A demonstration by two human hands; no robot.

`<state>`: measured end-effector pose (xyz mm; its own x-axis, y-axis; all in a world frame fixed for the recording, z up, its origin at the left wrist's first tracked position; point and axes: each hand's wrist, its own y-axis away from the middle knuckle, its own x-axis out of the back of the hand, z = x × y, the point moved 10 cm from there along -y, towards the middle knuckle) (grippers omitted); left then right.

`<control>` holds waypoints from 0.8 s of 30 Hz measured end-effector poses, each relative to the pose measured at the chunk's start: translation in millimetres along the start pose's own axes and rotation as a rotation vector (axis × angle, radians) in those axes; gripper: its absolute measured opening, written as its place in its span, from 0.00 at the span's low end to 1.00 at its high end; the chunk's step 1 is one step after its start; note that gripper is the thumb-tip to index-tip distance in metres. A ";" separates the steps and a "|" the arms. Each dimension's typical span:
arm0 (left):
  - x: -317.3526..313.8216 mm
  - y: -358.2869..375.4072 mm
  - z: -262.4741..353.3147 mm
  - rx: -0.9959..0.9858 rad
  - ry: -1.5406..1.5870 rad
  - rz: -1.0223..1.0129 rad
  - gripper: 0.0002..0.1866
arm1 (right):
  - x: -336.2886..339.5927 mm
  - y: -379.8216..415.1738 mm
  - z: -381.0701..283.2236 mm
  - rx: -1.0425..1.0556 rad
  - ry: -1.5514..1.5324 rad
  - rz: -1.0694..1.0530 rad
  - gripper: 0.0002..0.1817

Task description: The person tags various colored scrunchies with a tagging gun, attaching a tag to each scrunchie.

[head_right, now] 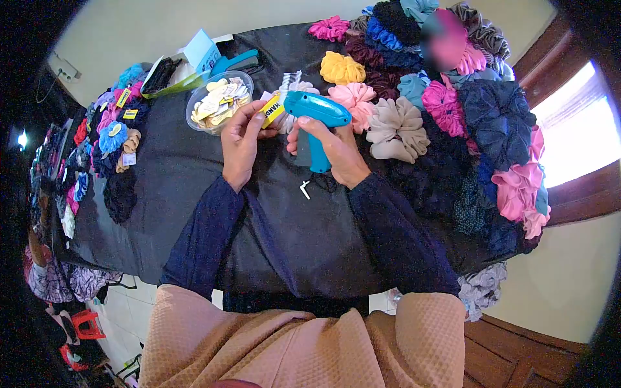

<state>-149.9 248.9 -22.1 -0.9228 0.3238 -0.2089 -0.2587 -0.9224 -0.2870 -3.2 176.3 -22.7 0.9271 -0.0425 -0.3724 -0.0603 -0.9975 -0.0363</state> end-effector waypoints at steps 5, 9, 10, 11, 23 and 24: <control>-2.0 2.2 -4.9 0.060 -0.073 -0.052 0.14 | 0.2 0.0 -0.7 0.010 -0.043 0.017 0.16; 1.6 2.6 9.7 -0.052 -0.082 0.049 0.15 | -1.3 -1.8 -2.9 0.039 -0.032 0.008 0.16; 4.6 1.2 7.2 -0.024 -0.038 0.059 0.14 | -0.8 -2.0 -2.8 0.038 -0.032 0.009 0.16; 8.1 0.4 4.6 0.005 0.006 0.069 0.14 | 0.0 -2.0 -1.2 0.028 -0.029 0.017 0.15; 10.9 0.4 0.2 -0.051 -0.029 0.094 0.12 | -5.0 -0.2 5.0 -0.040 -0.041 -0.029 0.12; 8.6 1.3 3.5 -0.049 -0.029 0.095 0.12 | -4.9 0.2 3.1 -0.027 -0.040 -0.020 0.12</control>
<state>-159.1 249.8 -21.0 -0.9506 0.2286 -0.2101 -0.1561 -0.9368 -0.3130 -8.9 176.4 -23.7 0.9124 -0.0204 -0.4087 -0.0309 -0.9993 -0.0192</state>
